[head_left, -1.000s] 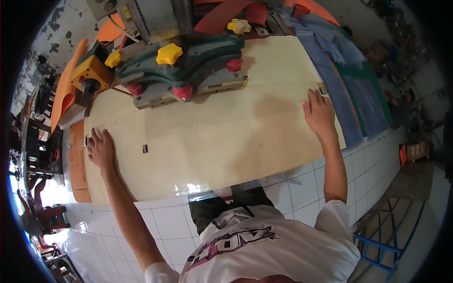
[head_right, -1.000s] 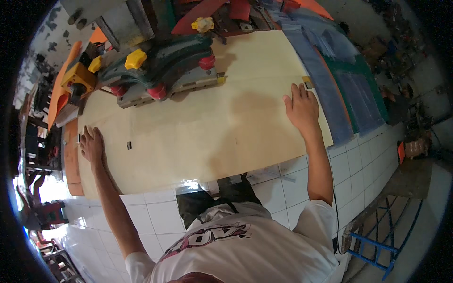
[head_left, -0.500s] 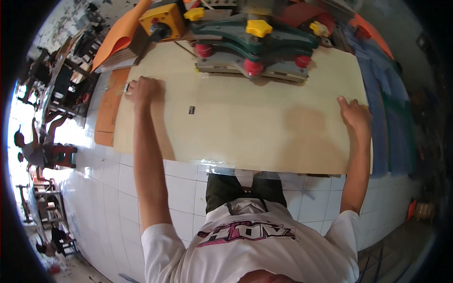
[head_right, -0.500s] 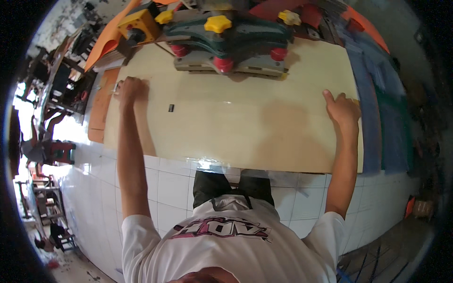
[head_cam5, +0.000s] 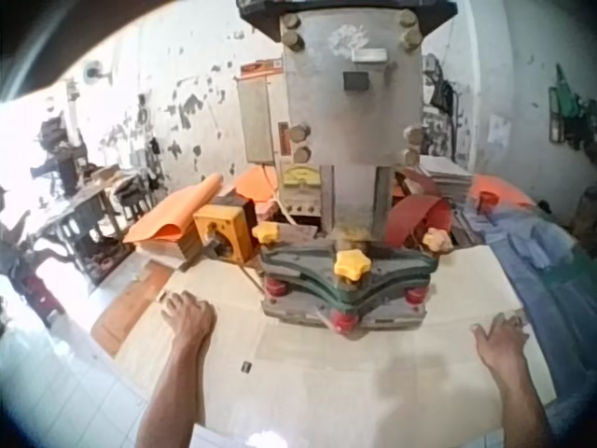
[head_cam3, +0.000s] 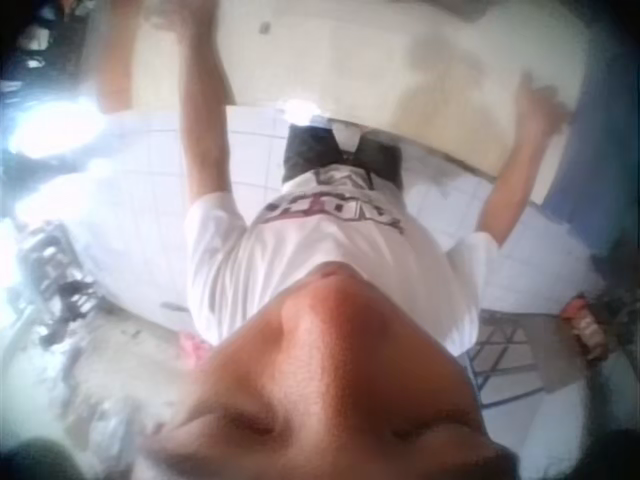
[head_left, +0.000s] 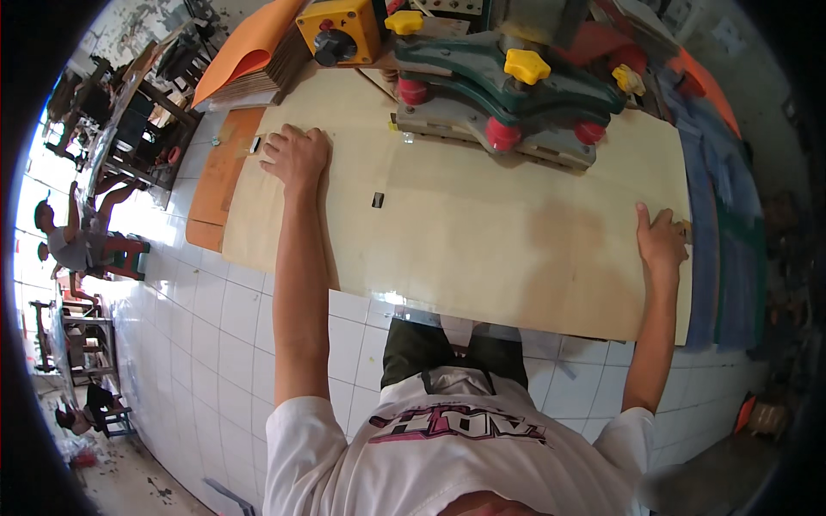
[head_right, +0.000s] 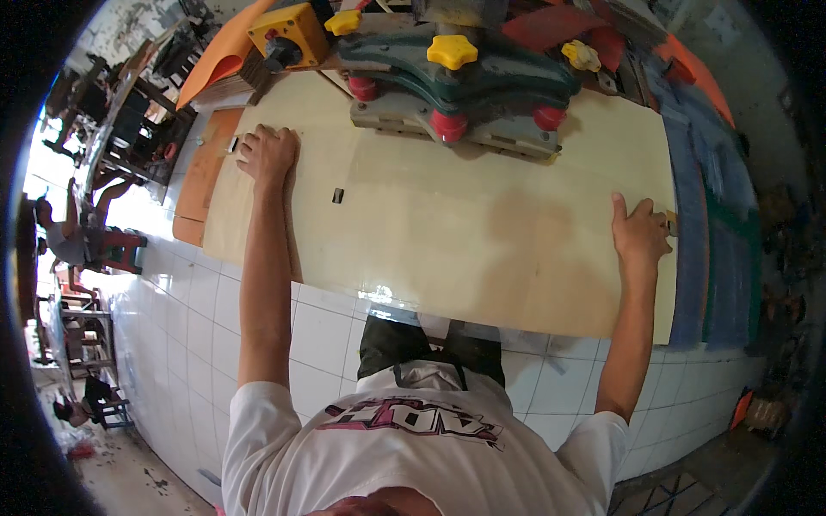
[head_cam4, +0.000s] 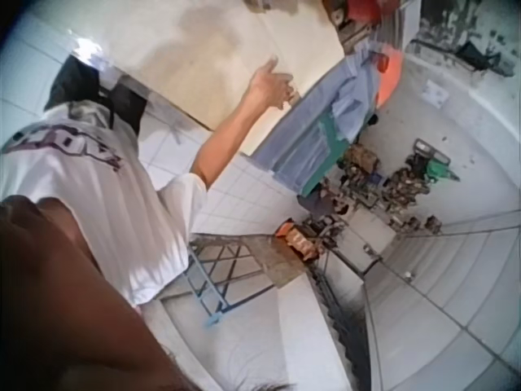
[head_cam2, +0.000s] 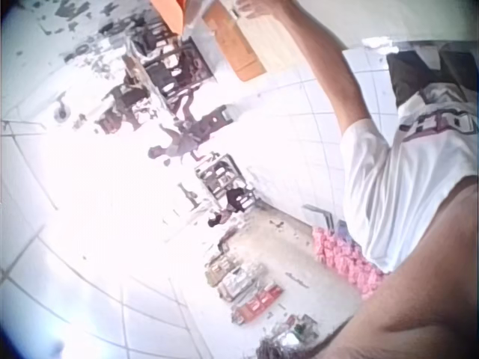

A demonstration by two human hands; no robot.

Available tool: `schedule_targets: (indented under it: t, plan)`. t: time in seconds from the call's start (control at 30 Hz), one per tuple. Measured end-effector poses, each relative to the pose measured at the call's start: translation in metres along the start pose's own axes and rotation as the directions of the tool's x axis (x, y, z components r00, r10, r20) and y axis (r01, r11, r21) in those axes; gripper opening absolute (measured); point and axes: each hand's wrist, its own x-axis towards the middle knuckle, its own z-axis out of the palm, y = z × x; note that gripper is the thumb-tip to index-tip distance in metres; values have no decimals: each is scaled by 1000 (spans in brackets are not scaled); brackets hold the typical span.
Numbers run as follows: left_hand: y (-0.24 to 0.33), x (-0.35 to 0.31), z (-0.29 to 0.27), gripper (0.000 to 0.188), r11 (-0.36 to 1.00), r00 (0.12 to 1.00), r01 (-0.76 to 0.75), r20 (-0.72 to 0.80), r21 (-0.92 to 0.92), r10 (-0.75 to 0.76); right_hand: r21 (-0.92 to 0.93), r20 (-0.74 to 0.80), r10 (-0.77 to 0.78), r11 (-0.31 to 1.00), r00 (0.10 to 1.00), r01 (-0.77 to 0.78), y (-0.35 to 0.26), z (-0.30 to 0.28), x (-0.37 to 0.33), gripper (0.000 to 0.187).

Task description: The person smooths and positions plastic sheets on the work table, sets them aside, and operates a press machine to clamp down onto the surface.

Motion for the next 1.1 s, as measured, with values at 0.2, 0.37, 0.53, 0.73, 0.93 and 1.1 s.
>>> schedule_targets:
  t: [0.2, 0.37, 0.53, 0.73, 0.93, 1.1]
  plan:
    - [6, -2, -8, 61, 1000, 999, 10, 42, 2, -10, 105, -76, -39, 993, 996, 46, 14, 26, 14, 77]
    - [8, -2, -9, 68, 1000, 996, 3, 86, 8, -3, 148, -155, -37, 987, 987, 61, 16, 36, 15, 79]
    - [8, -2, -11, 81, 999, 992, 35, 120, 32, -39, 140, -183, -24, 989, 983, 50, 16, 39, 17, 84]
    - [9, -2, -8, 79, 999, 994, 22, 106, 43, -26, 180, -206, -73, 977, 976, 111, 26, 53, 26, 95]
    - [8, -1, -9, 80, 999, 992, 20, 120, 50, -26, 199, -176, -60, 975, 983, 96, 22, 49, 21, 97]
    - [6, -1, -9, 80, 999, 994, 24, 108, 37, -28, 193, -170, -60, 977, 984, 93, 20, 48, 21, 97]
